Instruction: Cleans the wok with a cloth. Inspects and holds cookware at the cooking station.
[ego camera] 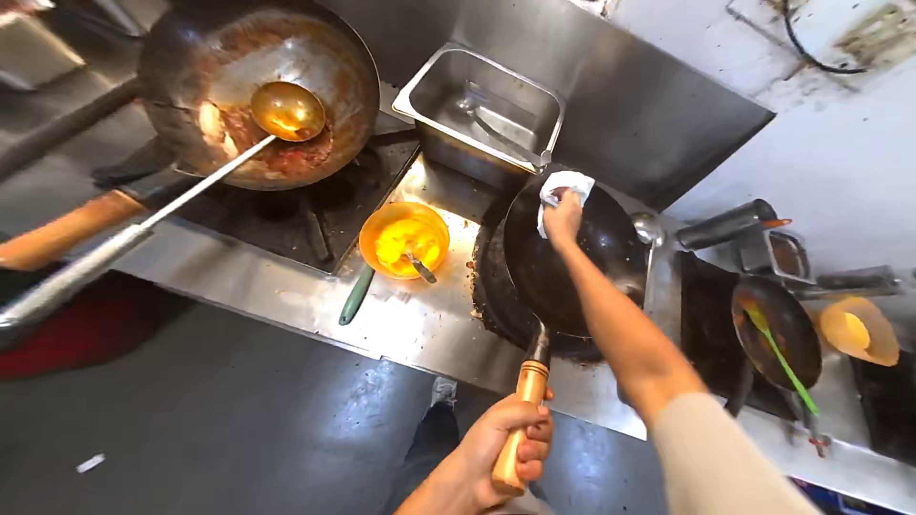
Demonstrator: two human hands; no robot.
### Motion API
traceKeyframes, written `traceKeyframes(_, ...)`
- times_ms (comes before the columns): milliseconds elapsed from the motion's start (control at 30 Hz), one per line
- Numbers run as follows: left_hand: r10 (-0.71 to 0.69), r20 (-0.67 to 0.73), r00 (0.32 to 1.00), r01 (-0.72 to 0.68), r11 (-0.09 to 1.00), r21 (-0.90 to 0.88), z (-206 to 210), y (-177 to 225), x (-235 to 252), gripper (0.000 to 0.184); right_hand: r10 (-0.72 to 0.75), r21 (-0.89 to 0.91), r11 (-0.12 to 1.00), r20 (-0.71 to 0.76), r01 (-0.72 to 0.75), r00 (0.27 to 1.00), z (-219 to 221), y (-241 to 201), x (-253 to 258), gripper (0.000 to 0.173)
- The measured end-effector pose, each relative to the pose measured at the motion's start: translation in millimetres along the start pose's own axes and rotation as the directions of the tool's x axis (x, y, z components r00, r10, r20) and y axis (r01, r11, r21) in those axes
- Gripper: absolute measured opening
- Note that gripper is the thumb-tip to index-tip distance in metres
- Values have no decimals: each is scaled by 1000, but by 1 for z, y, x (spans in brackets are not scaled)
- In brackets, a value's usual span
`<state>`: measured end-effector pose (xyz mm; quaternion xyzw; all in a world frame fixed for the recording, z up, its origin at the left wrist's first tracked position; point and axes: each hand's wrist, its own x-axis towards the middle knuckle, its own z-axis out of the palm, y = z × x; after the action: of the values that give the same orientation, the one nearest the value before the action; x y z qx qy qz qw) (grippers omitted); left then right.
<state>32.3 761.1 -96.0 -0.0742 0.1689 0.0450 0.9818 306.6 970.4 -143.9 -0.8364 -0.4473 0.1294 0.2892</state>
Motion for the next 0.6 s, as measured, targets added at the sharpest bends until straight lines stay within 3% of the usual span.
traceKeyframes(67, -23, 7, 1000, 23, 1000, -10, -1, -2, -1, 24, -98, -61, 991, 291, 121, 952, -23, 1, -30, 36)
traceKeyframes(133, -31, 13, 999, 31, 999, 25, -1, 0, 1, 25, -249, 106, 967, 583, 231, 773, -41, -5, -75, 32)
traceKeyframes(167, -26, 18, 1000, 25, 999, 46, -2, -1, 4, 26, -266, 189, 964, 656, 187, 707, -43, -4, -83, 31)
traceKeyframes(200, -19, 15, 1000, 18, 998, 58, -2, -4, 6, 27, -250, 220, 966, 663, 135, 706, -38, -1, -80, 30)
traceKeyframes(233, -9, 5, 1000, 9, 998, 63, -1, -8, 6, 27, -216, 194, 973, 599, 122, 771, -29, 3, -67, 30)
traceKeyframes(300, 37, -11, 999, -36, 998, 49, 0, -15, 11, 27, -167, -10, 984, 334, 180, 928, -25, 14, -12, 31)
traceKeyframes(367, 67, -15, 998, -66, 998, 15, 2, -24, 14, 29, -191, -238, 946, 139, 220, 972, -34, 38, 32, 30)
traceKeyframes(400, 68, -5, 998, -68, 998, -9, 1, -29, 15, 30, -195, -296, 928, 136, 228, 971, -37, 48, 31, 29)
traceKeyframes(467, 66, 23, 998, -66, 998, -17, -1, -36, 19, 30, -221, -233, 925, 312, 300, 924, -46, 46, -4, 37)
traceKeyframes(533, 78, 20, 997, -78, 997, -28, 1, -40, 20, 30, -320, 2, 923, 560, 385, 764, -54, 38, -70, 37)
traceKeyframes(600, 93, 17, 995, -93, 995, -33, 4, -44, 21, 29, -419, 201, 898, 657, 391, 626, -57, 41, -106, 23)
